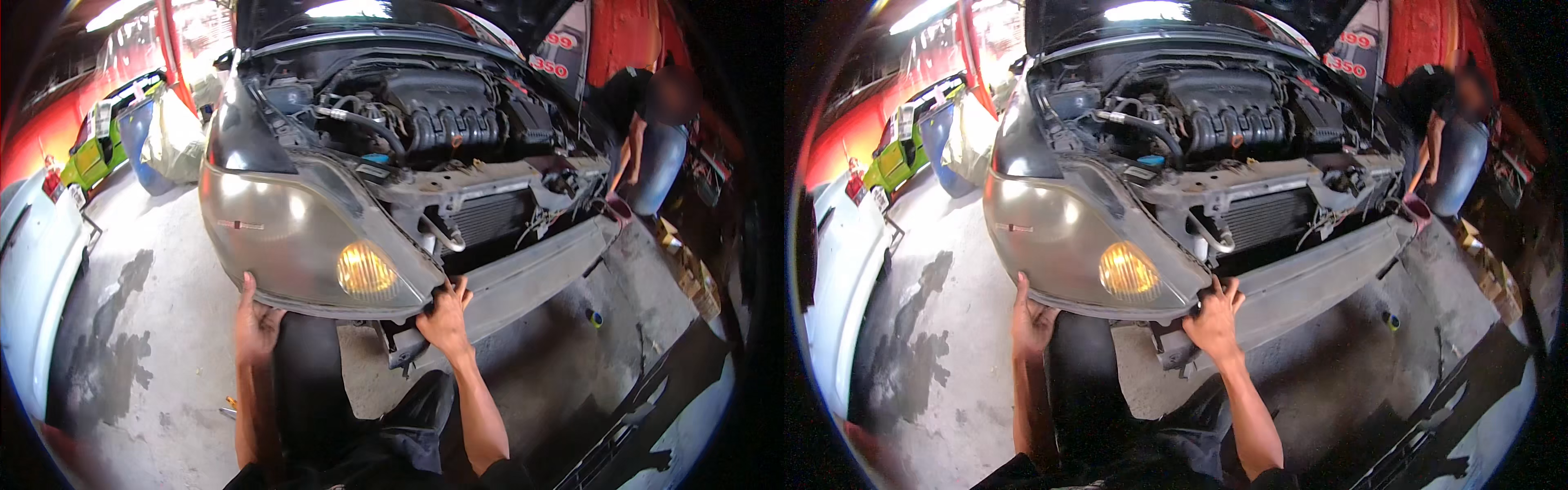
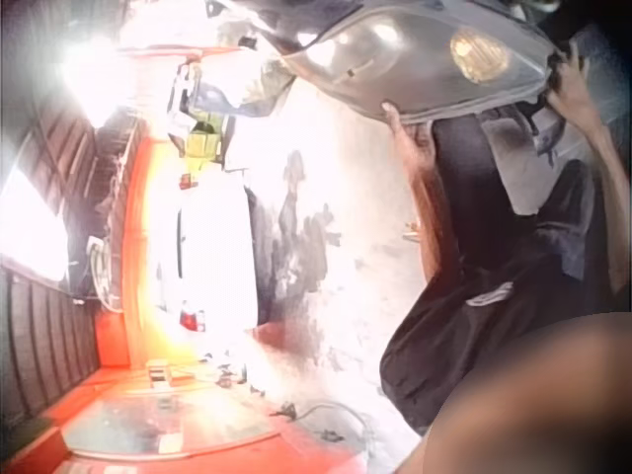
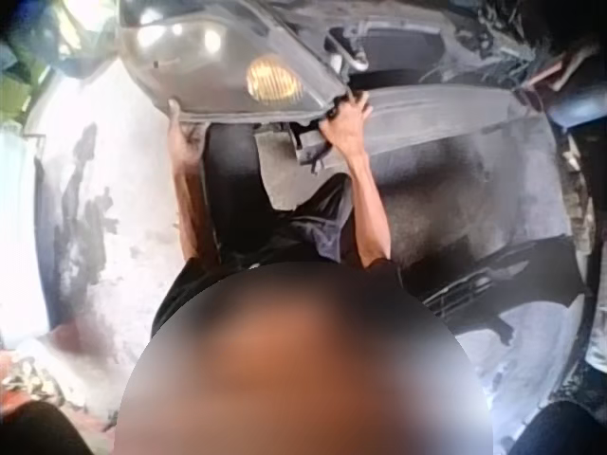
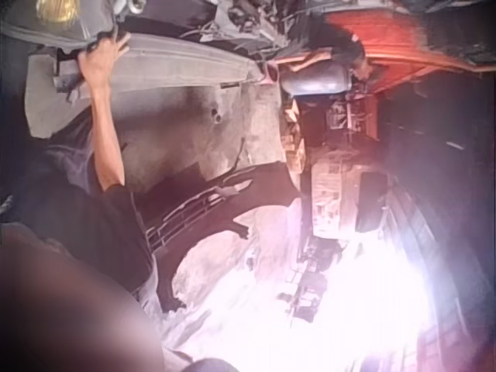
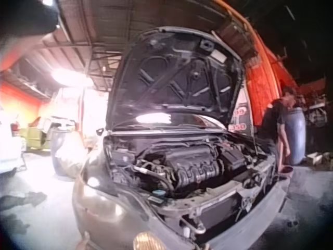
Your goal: Removing screws and detaching a vehicle headlight and bumper components.
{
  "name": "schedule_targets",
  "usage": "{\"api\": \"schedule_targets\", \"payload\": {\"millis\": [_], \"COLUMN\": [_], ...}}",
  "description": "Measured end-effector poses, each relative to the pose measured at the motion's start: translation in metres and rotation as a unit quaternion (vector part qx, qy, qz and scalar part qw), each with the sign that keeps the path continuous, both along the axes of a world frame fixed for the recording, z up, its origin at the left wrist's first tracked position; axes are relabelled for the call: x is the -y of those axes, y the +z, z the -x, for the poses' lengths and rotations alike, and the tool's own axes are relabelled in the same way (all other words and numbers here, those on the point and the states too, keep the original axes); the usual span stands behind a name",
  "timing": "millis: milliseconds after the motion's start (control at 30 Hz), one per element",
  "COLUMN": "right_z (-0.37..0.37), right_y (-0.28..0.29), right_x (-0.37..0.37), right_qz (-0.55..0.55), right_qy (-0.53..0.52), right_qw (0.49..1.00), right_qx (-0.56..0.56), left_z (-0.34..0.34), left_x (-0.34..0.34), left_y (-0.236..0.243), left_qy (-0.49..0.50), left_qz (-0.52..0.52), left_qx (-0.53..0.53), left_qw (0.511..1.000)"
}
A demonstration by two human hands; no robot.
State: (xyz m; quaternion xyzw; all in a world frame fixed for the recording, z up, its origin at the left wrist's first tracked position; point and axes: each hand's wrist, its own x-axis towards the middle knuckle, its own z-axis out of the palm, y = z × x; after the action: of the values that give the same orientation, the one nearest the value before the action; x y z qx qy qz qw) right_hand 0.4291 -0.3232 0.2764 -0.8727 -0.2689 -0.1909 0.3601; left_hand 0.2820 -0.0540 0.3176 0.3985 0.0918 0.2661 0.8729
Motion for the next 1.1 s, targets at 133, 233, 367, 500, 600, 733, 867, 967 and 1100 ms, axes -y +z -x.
{"api": "schedule_targets", "payload": {"millis": [133, 233, 367, 500, 600, 733, 867, 967, 1100], "right_z": [0.002, 0.008, 0.011, 0.008, 0.008, 0.004, 0.006, 0.009, 0.016], "right_y": [0.001, 0.008, 0.013, 0.008, 0.012, 0.004, 0.006, 0.007, 0.014], "right_x": [-0.003, -0.004, 0.0, 0.002, -0.001, 0.003, 0.004, 0.004, -0.001], "right_qz": [-0.011, -0.026, -0.003, 0.022, 0.046, 0.027, -0.005, 0.018, 0.03], "right_qy": [-0.018, -0.034, -0.024, -0.035, -0.057, -0.074, -0.074, -0.111, -0.11], "right_qw": [1.0, 0.998, 0.999, 0.998, 0.997, 0.997, 0.996, 0.991, 0.991], "right_qx": [-0.023, 0.055, 0.035, 0.05, -0.021, 0.025, 0.046, 0.072, 0.066], "left_z": [-0.008, -0.007, -0.014, -0.03, -0.031, -0.034, -0.034, -0.034, -0.034], "left_x": [0.02, 0.033, 0.028, 0.025, 0.036, 0.039, 0.041, 0.041, 0.042], "left_y": [0.006, 0.021, 0.006, -0.035, -0.03, -0.009, -0.008, -0.006, -0.004], "left_qy": [0.038, 0.027, 0.014, -0.026, -0.031, -0.03, -0.038, -0.036, -0.036], "left_qz": [0.018, 0.063, 0.128, 0.214, 0.214, 0.242, 0.261, 0.273, 0.286], "left_qx": [0.042, 0.042, 0.07, 0.171, 0.144, 0.119, 0.133, 0.13, 0.135], "left_qw": [0.998, 0.997, 0.989, 0.961, 0.966, 0.962, 0.956, 0.952, 0.948]}}
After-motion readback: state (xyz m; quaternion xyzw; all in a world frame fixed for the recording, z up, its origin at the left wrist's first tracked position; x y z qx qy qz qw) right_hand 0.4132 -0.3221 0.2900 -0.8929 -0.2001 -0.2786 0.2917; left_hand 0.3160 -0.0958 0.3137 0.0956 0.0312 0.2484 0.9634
